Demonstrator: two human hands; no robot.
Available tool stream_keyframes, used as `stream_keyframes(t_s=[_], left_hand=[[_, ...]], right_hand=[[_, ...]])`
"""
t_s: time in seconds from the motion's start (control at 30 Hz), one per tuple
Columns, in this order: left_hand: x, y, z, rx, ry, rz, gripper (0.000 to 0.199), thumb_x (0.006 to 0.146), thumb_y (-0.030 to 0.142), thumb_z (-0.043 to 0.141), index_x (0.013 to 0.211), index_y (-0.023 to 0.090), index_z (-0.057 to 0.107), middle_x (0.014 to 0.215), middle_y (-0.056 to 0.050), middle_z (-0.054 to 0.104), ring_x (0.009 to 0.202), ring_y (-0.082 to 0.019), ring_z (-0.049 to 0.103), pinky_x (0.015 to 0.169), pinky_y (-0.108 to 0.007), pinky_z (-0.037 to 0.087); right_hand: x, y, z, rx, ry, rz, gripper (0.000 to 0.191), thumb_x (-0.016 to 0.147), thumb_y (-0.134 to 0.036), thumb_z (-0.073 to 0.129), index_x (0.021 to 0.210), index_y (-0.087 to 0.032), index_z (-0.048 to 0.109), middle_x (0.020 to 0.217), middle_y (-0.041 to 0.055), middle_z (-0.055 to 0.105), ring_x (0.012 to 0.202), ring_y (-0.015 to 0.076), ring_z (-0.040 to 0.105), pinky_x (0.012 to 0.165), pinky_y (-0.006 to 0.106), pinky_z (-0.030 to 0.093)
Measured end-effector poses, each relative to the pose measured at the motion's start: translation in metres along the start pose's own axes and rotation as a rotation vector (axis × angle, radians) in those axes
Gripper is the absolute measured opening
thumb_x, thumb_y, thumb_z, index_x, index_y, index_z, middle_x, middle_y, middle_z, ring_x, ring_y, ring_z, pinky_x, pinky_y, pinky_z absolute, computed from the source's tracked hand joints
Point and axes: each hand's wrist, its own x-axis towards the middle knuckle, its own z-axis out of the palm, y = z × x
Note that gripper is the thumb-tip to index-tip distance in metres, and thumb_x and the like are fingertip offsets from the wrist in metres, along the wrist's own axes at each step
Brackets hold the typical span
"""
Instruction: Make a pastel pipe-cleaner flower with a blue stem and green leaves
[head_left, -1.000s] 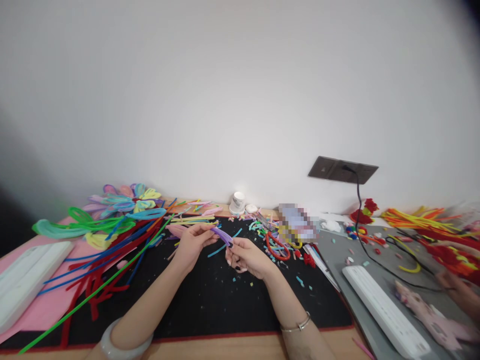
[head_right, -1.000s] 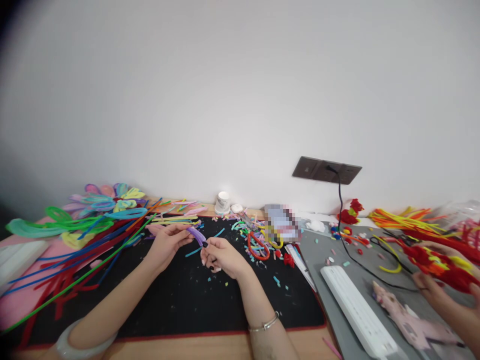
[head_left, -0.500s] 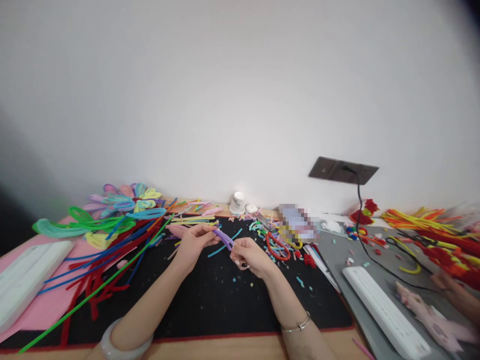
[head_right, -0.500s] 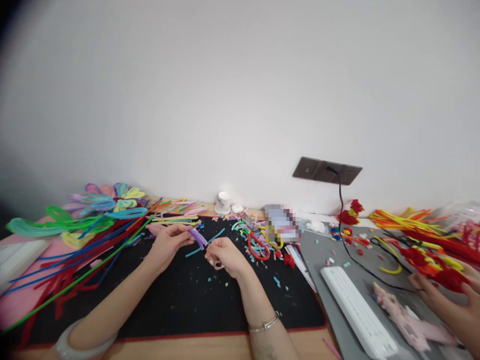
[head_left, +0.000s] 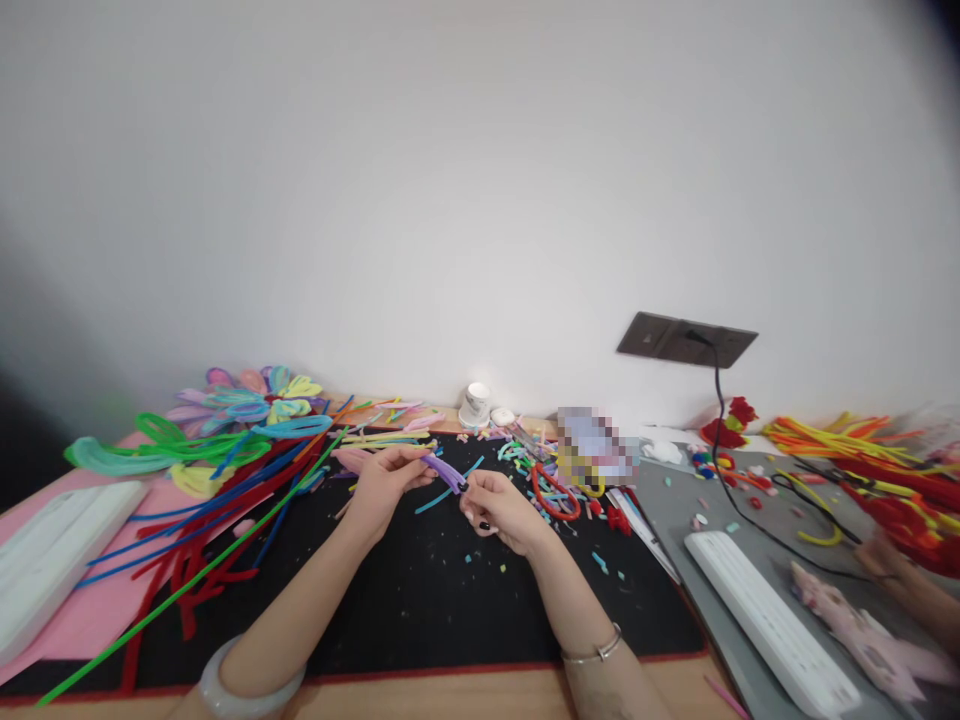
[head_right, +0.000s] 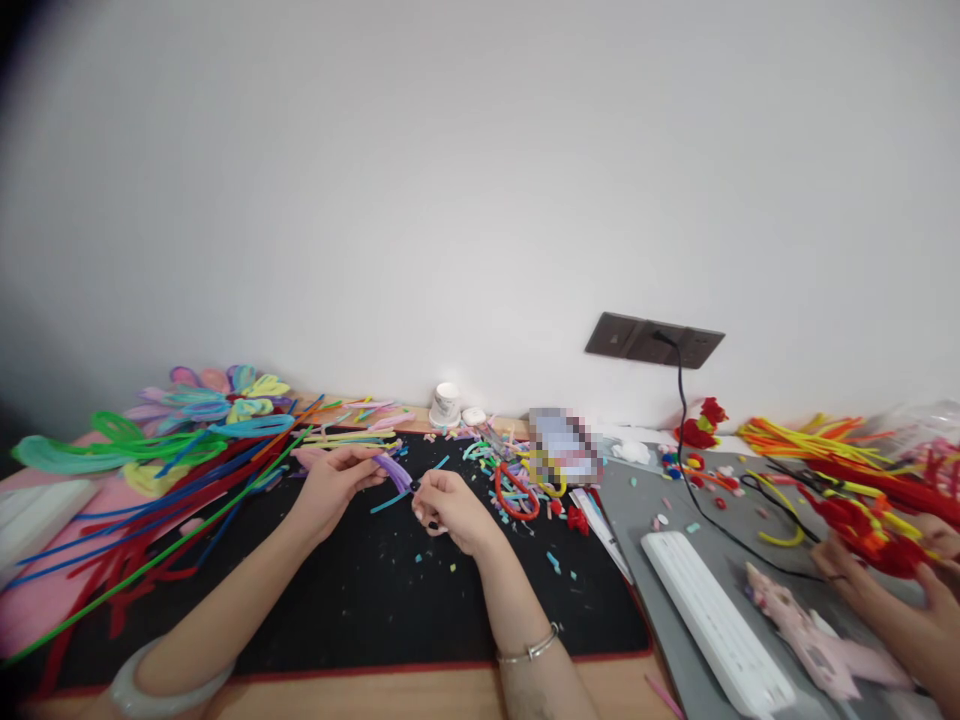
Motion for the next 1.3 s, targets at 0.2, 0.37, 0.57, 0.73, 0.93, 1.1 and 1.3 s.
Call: stream_keyframes(t_s=[0.2, 0.37, 0.57, 0.73, 0.93, 1.1, 1.3], left_hand=[[0.000, 0.001, 0.002, 0.075, 0.007, 0.009, 0.026, 0.049, 0.027, 0.080, 0.067, 0.013, 0.067, 0.063, -0.003, 0.069, 0.057, -0.014, 0.065, 0.062, -0.027, 0.054], [0.002, 0.000, -0.001, 0.107, 0.018, 0.035, 0.024, 0.053, 0.028, 0.078, 0.069, 0.014, 0.068, 0.063, -0.002, 0.069, 0.059, -0.015, 0.065, 0.064, -0.028, 0.055], [-0.001, 0.001, 0.003, 0.188, -0.054, 0.011, 0.021, 0.053, 0.028, 0.077, 0.066, 0.014, 0.067, 0.063, -0.002, 0.069, 0.057, -0.015, 0.064, 0.064, -0.030, 0.055], [-0.002, -0.001, 0.003, 0.243, -0.134, 0.006, 0.016, 0.057, 0.027, 0.075, 0.064, 0.015, 0.066, 0.065, -0.002, 0.069, 0.058, -0.014, 0.064, 0.063, -0.029, 0.055], [0.000, -0.010, 0.000, 0.291, -0.215, 0.040, 0.011, 0.062, 0.024, 0.072, 0.067, 0.017, 0.067, 0.065, -0.002, 0.068, 0.061, -0.015, 0.064, 0.063, -0.029, 0.055], [-0.002, -0.005, 0.003, 0.240, -0.179, 0.003, 0.016, 0.058, 0.026, 0.075, 0.067, 0.015, 0.067, 0.063, -0.002, 0.068, 0.058, -0.014, 0.064, 0.063, -0.029, 0.054], [0.001, -0.001, 0.001, 0.109, -0.023, 0.016, 0.025, 0.053, 0.029, 0.078, 0.070, 0.015, 0.066, 0.063, -0.001, 0.067, 0.057, -0.014, 0.063, 0.063, -0.029, 0.054]], right_hand=[[0.002, 0.005, 0.000, -0.303, 0.122, -0.006, 0.015, 0.075, -0.021, 0.050, 0.061, -0.018, 0.045, 0.048, -0.0060, 0.046, 0.038, 0.0042, 0.033, 0.037, 0.017, 0.023], [0.004, 0.000, -0.005, -0.366, 0.264, -0.130, 0.019, 0.081, -0.029, 0.047, 0.065, -0.018, 0.048, 0.056, -0.0038, 0.052, 0.041, 0.0057, 0.036, 0.040, 0.019, 0.025], [0.000, -0.006, -0.001, -0.394, 0.099, -0.200, 0.029, 0.082, -0.037, 0.052, 0.063, -0.015, 0.056, 0.055, -0.0018, 0.052, 0.048, 0.0076, 0.039, 0.047, 0.020, 0.028], [-0.004, -0.004, 0.002, -0.354, 0.048, -0.118, 0.030, 0.082, -0.040, 0.052, 0.073, -0.015, 0.064, 0.057, -0.0024, 0.050, 0.045, 0.0061, 0.034, 0.042, 0.019, 0.022], [-0.005, -0.003, 0.003, -0.220, -0.016, 0.002, 0.031, 0.076, -0.043, 0.059, 0.072, -0.013, 0.066, 0.048, -0.0060, 0.037, 0.041, 0.0043, 0.021, 0.039, 0.019, 0.012], [-0.001, -0.003, -0.001, -0.175, 0.121, -0.044, 0.027, 0.077, -0.040, 0.056, 0.068, -0.015, 0.060, 0.047, -0.0076, 0.036, 0.039, 0.0036, 0.022, 0.037, 0.018, 0.013], [0.000, 0.000, -0.004, -0.262, 0.161, 0.074, 0.028, 0.075, -0.036, 0.056, 0.061, -0.013, 0.059, 0.044, -0.0044, 0.047, 0.035, 0.0033, 0.030, 0.033, 0.017, 0.015]])
